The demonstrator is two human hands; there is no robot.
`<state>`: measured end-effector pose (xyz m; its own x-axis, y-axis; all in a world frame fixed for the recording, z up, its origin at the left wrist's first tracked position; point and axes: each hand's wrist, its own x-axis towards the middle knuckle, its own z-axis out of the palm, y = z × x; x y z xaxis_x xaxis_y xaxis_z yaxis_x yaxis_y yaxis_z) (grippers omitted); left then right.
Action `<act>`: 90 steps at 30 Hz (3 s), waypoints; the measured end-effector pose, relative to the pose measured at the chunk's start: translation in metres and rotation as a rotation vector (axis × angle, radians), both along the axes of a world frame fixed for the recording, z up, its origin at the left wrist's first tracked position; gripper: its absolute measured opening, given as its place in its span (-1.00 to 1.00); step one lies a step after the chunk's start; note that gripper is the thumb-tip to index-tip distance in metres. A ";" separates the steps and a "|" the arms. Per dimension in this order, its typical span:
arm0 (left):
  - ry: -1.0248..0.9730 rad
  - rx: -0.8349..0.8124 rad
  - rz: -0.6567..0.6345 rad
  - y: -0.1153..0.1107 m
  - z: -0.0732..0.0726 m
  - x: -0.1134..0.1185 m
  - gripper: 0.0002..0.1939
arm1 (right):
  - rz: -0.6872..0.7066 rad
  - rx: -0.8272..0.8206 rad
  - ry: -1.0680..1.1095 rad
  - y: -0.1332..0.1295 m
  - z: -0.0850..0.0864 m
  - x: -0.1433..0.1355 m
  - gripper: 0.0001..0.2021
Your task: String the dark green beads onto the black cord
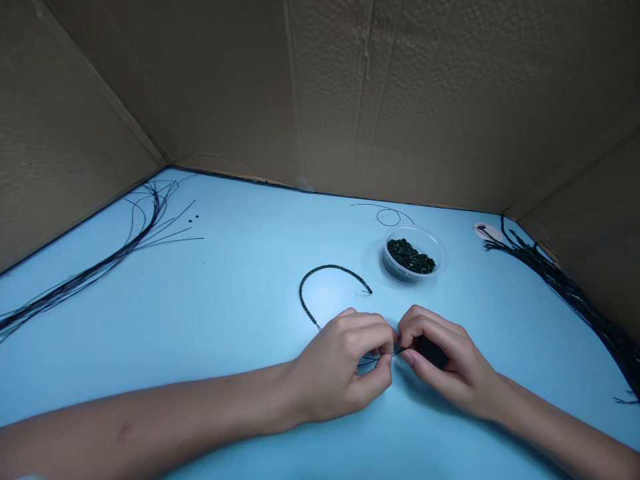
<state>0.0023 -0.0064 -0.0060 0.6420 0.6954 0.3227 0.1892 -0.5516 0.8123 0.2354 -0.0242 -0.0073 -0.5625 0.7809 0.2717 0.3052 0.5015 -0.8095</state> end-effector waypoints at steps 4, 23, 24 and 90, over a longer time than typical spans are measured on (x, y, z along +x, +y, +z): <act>0.006 0.016 -0.008 0.000 0.000 0.000 -0.89 | 0.029 0.013 -0.011 0.001 0.001 -0.001 -0.91; 0.000 -0.037 0.027 0.000 0.001 -0.001 -0.89 | -0.034 0.007 0.002 0.000 0.001 -0.001 -0.93; 0.001 -0.043 0.034 -0.001 0.001 -0.001 -0.89 | -0.050 0.002 0.016 0.000 0.002 -0.001 -0.93; 0.020 -0.140 0.132 -0.003 0.004 0.002 -0.89 | -0.196 -0.124 0.251 0.000 0.004 -0.001 -0.85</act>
